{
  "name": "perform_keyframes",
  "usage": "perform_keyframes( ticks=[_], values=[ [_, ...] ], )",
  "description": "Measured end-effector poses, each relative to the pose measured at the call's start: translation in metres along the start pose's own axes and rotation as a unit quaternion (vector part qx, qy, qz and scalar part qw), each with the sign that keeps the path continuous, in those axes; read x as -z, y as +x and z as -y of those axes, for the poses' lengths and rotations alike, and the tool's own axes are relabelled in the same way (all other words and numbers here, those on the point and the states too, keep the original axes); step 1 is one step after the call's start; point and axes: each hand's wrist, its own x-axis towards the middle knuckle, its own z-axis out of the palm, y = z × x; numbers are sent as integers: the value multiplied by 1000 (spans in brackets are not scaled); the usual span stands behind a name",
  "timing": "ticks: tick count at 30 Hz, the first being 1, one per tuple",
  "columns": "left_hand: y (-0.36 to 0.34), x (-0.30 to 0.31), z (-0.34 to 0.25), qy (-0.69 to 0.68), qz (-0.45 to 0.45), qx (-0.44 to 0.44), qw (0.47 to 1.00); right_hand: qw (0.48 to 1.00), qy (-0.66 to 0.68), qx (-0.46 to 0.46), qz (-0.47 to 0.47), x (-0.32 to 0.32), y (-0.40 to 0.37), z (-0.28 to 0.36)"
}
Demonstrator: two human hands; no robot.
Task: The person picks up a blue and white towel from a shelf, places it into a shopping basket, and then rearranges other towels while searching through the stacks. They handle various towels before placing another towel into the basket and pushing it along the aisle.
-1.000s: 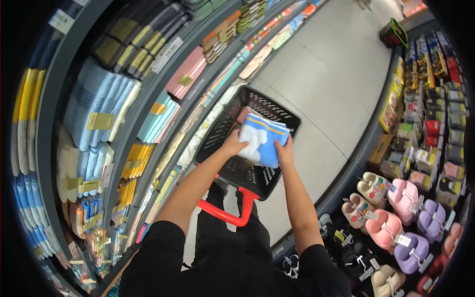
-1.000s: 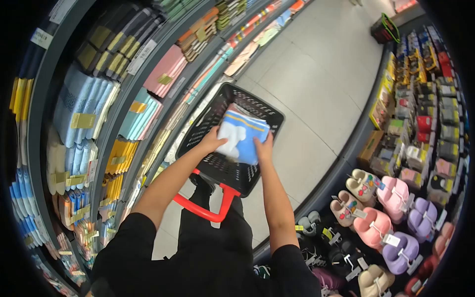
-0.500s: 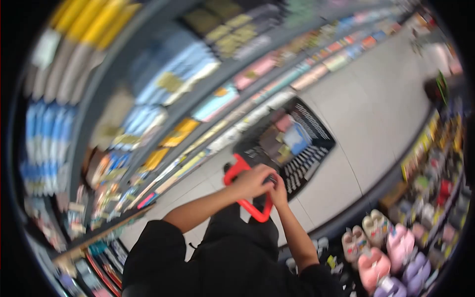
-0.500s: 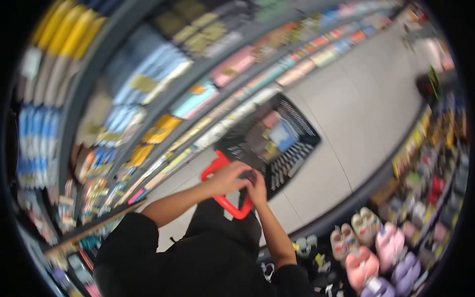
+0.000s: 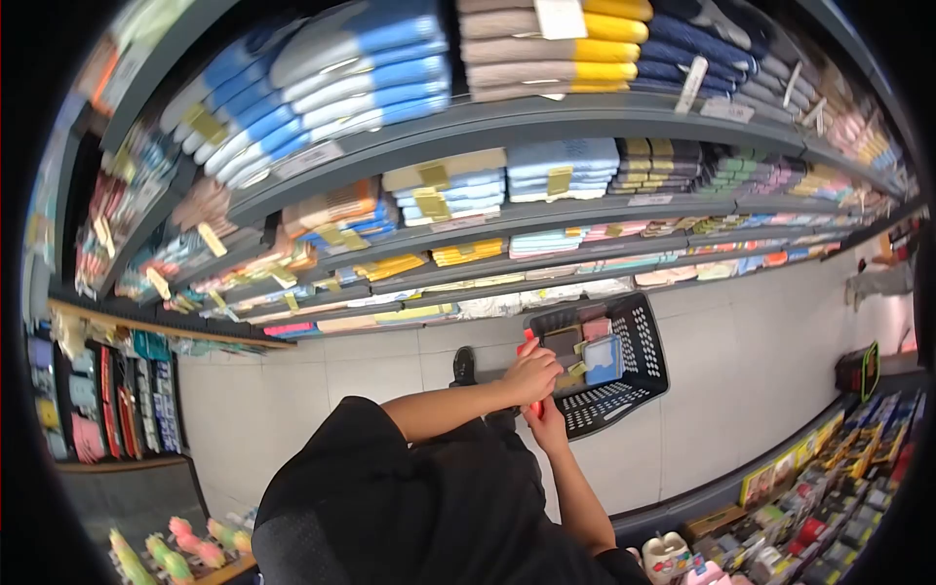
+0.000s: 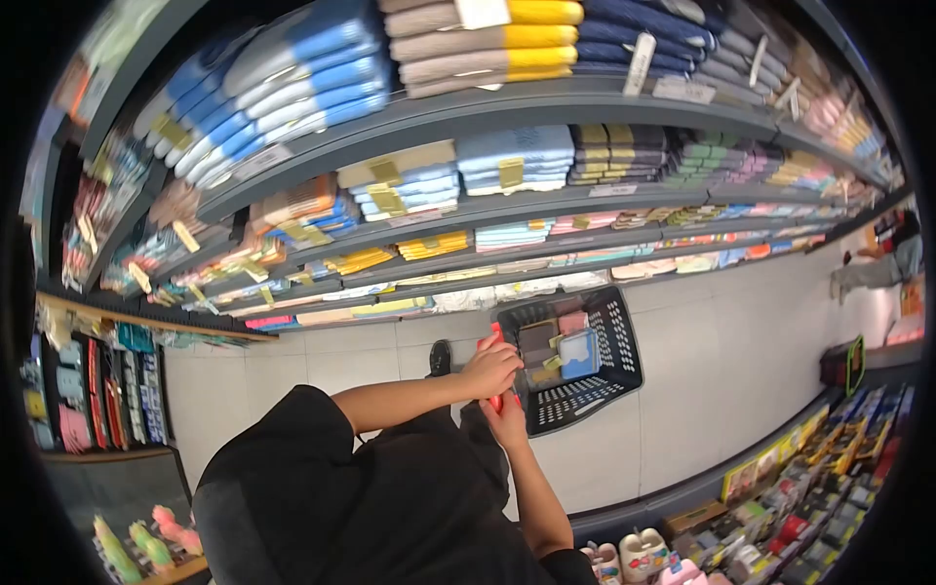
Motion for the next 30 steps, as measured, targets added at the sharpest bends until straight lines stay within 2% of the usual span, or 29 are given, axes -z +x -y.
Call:
perform_keyframes(
  ticks=[1, 4, 6, 8, 10, 14, 16, 17, 19, 20, 21, 23, 25, 27, 29, 30],
  values=[
    [-1, 0, 0, -8, 2, -1, 1000, 995, -81, 55, -14, 0, -2, 2],
    [-18, 6, -13, 59, 66, 26, 996, 994, -100, 39, -24, 1, -9, 0],
    [-34, 13, -19, 33, 97, 40, 994, 991, -130, 9, -9, 4, -17, 0],
    [-45, 28, -25, 12, 148, 51, 988, 990, -134, 41, -16, 5, -24, -7],
    [-59, 24, -16, -49, 104, 37, 993, 987, -142, 69, -30, 5, -27, -12],
    [-67, 24, 5, -76, 81, 4, 994, 988, -145, -28, 56, 13, -17, -19],
    [-62, 35, 19, -169, 92, 47, 980, 982, -134, -80, 108, 20, -10, -6],
    [-58, 41, 27, -215, 100, 66, 969, 981, -165, -26, 102, 23, -4, -3],
    [-57, 54, 46, -238, 7, 113, 965, 967, -225, 80, 87, 27, 12, -2],
    [-56, 63, 58, -301, -41, 162, 939, 976, -167, 125, 70, 28, 21, 0],
    [-54, 74, 71, -361, -89, 209, 905, 977, -158, 136, 47, 29, 28, 9],
    [-51, 124, 83, -334, -167, 269, 888, 977, -140, 163, 1, 32, 46, 45],
    [-46, 170, 109, -290, -249, 220, 897, 967, -147, 209, -3, 37, 80, 74],
    [-31, 220, 128, -313, -339, 196, 865, 943, -168, 284, -51, 39, 107, 138],
    [-12, 278, 125, -173, -452, 139, 864, 925, -174, 330, -71, 40, 144, 192],
    [-3, 301, 121, -170, -467, 139, 857, 911, -168, 366, -92, 40, 157, 227]
  ],
)
